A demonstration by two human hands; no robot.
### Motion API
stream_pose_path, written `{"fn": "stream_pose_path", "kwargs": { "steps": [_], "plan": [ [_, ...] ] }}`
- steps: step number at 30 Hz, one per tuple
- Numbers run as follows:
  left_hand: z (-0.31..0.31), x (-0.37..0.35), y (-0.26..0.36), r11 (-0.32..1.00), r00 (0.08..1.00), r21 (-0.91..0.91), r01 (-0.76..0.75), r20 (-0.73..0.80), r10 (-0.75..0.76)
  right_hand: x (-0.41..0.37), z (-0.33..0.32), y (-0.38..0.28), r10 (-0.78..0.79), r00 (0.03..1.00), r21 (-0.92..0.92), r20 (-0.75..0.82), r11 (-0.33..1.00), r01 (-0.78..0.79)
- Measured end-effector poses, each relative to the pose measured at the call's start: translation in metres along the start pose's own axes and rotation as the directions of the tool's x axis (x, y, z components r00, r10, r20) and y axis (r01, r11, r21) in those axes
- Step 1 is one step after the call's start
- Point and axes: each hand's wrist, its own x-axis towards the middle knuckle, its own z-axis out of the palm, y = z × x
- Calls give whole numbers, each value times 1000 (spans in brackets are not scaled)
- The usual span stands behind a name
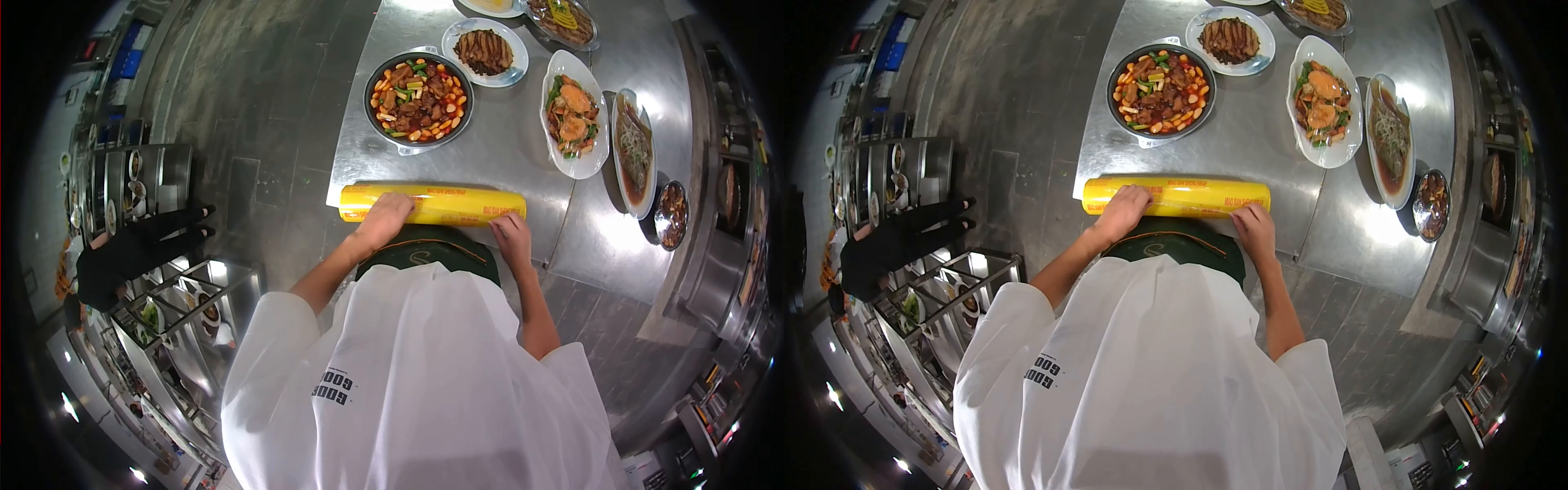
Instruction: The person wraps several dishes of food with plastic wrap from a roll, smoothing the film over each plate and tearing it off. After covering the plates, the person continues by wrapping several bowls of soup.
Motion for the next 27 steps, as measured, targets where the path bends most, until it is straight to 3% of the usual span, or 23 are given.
{"fn": "stream_pose_path", "kwargs": {
  "steps": [5,7,10,17,22,27],
  "plan": [
    [0,0,-15,996,995,29,-80,-52,81,3,-2,0,-12,1000,7,4,1000,12],
    [-9,0,-24,966,961,59,-253,129,244,3,-3,1,-14,1000,16,17,1000,14],
    [-18,0,-18,953,948,62,-295,143,284,1,-2,2,-6,999,21,42,1000,5],
    [-30,-8,-29,976,977,110,-186,121,173,-3,-2,1,20,999,27,41,999,-21],
    [-29,-11,-38,916,944,231,-328,129,305,-2,0,-1,27,999,29,41,999,-28],
    [-27,-14,-39,857,922,341,-385,172,346,0,1,0,27,998,32,49,999,-29]
  ]
}}
